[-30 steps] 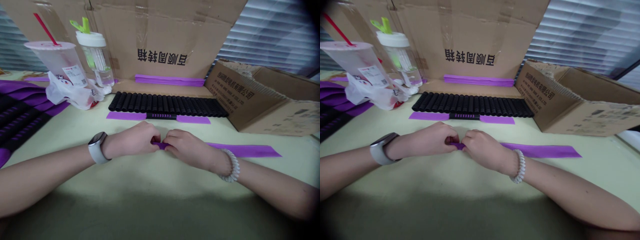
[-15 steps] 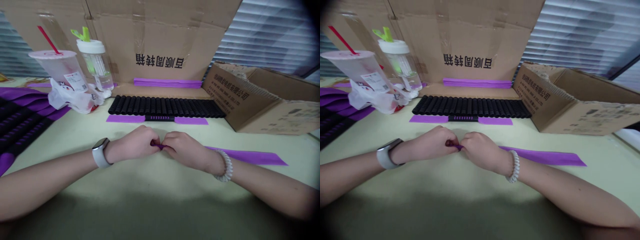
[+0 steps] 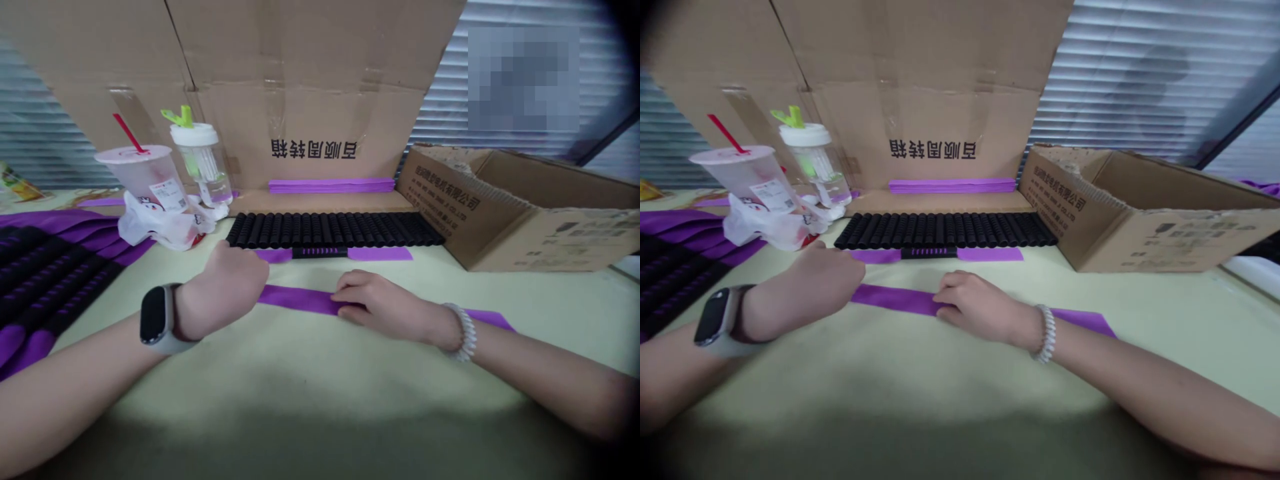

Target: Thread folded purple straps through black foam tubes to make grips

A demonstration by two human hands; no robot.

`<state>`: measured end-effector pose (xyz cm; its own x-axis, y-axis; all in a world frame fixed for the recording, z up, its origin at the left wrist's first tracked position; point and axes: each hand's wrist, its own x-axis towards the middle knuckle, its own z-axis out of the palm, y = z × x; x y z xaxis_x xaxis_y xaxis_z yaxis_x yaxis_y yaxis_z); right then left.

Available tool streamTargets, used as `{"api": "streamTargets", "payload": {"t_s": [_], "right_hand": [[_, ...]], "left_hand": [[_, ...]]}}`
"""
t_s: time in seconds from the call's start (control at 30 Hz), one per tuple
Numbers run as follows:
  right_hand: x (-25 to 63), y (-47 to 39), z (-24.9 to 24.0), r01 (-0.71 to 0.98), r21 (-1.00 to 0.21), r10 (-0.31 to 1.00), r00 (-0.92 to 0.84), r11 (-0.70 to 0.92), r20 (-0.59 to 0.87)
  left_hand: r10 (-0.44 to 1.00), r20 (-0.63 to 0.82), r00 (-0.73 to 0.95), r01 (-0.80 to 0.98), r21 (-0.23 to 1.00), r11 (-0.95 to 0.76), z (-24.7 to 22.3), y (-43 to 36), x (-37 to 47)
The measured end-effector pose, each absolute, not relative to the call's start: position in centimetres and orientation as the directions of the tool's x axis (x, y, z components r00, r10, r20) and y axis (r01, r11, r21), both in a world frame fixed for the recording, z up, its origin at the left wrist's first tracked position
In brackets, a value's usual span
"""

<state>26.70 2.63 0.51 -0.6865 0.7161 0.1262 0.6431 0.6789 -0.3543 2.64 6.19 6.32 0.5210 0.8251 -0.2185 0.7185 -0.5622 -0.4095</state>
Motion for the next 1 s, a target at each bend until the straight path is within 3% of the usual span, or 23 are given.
{"api": "streamTargets", "payload": {"t_s": [0.1,0.2,0.3,0.5,0.7,0.8,1.0], "right_hand": [[28.6,1.9,0.1,0.663,-0.304,0.722,-0.674,0.684,0.154],[30.4,0.9,-0.2,0.687,-0.263,0.734,-0.651,0.678,0.191],[31.9,0.1,-0.5,0.705,-0.237,0.743,-0.628,0.669,0.231],[33.8,0.1,-0.9,0.710,-0.201,0.735,-0.624,0.675,0.265],[32.9,0.5,-1.0,0.675,-0.217,0.708,-0.652,0.705,0.272],[31.0,0.2,-0.8,0.654,-0.217,0.688,-0.674,0.725,0.270],[27.0,0.5,-1.0,0.628,-0.143,0.641,-0.721,0.765,0.262]], "left_hand": [[0.738,-0.151,0.658,0.690,-0.272,-0.671,5.0,5.1,3.5],[0.454,0.005,0.891,0.454,-0.008,-0.891,2.3,3.9,5.0],[0.394,0.004,0.919,0.392,0.100,-0.915,0.5,3.0,5.7],[0.561,-0.055,0.826,0.564,0.108,-0.819,1.9,2.9,2.7],[0.654,-0.106,0.749,0.652,-0.058,-0.756,2.9,2.6,-1.2],[0.697,-0.050,0.715,0.690,-0.108,-0.716,2.9,2.0,0.2],[0.507,0.157,0.848,0.482,0.173,-0.859,0.9,1.7,5.9]]}}
